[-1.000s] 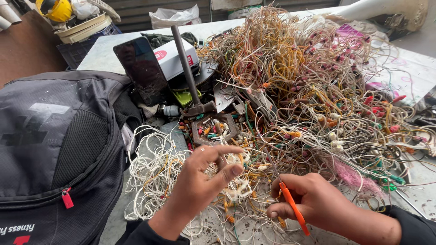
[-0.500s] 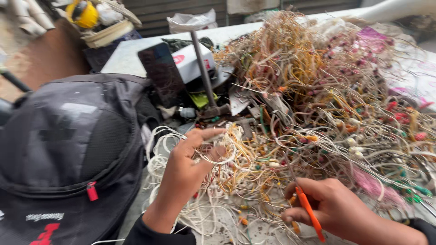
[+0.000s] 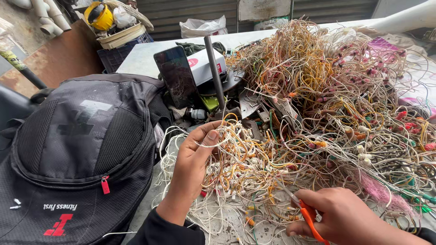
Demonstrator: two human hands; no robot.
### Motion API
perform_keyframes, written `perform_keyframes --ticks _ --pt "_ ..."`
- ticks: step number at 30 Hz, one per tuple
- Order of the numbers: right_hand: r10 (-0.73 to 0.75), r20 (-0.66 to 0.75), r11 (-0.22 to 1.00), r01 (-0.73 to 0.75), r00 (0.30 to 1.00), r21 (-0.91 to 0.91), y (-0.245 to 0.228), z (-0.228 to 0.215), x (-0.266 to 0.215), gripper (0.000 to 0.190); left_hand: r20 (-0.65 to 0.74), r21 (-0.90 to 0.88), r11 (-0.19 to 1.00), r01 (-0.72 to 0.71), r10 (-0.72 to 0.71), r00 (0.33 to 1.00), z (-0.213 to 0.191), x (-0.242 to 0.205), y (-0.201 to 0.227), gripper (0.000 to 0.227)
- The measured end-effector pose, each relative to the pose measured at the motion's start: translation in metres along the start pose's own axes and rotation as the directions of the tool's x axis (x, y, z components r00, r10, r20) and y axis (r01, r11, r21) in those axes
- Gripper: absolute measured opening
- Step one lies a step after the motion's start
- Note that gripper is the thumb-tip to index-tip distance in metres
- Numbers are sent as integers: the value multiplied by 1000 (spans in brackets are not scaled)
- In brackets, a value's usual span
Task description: The person uses orange-handled scissors to cut small sections from a tangled mass of multi-colored wires and cables on a cluttered workbench. The person repeatedly selects strands, snips them, and drops the cut pieces onto the table.
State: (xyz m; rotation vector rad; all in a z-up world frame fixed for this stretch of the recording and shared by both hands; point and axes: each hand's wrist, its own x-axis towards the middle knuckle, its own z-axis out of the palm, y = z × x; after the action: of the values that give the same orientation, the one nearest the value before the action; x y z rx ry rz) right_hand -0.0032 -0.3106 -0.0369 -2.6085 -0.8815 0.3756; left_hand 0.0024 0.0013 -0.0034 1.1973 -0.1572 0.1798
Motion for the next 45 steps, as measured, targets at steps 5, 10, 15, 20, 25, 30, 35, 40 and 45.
perform_keyframes --ticks 5,10,15,20,25,30,35,40,45 --pt "18 6 994 -17 1000 -108 1 1 1 50 9 -72 997 -6 6 1000 -2 0 -1 38" --pt "99 9 983 -97 995 -159 1 1 1 47 -41 -210 978 -14 6 999 -4 3 4 37" --pt "68 -37 985 -73 997 -155 2 2 1 32 -88 -335 941 -46 18 996 -8 4 12 35" --pt "115 -4 981 -114 993 -155 9 6 0 30 -122 -351 920 -174 140 983 -20 5 19 35" --pt "106 0 981 -105 994 -164 23 13 2 19 -159 -359 888 -288 246 956 -43 0 37 35" --pt "109 -21 974 -111 994 -198 20 14 5 39 -156 -323 900 -294 256 954 -51 6 41 34" --pt "179 -7 970 -177 984 -167 7 4 2 52 -159 38 985 -166 170 973 -49 11 32 34" --pt "59 -50 994 -63 997 -92 6 1 3 53 -46 204 970 -129 142 989 -50 11 27 33" --pt "111 4 990 -110 994 -90 7 0 3 52 -31 303 941 -149 166 986 -51 12 27 33"
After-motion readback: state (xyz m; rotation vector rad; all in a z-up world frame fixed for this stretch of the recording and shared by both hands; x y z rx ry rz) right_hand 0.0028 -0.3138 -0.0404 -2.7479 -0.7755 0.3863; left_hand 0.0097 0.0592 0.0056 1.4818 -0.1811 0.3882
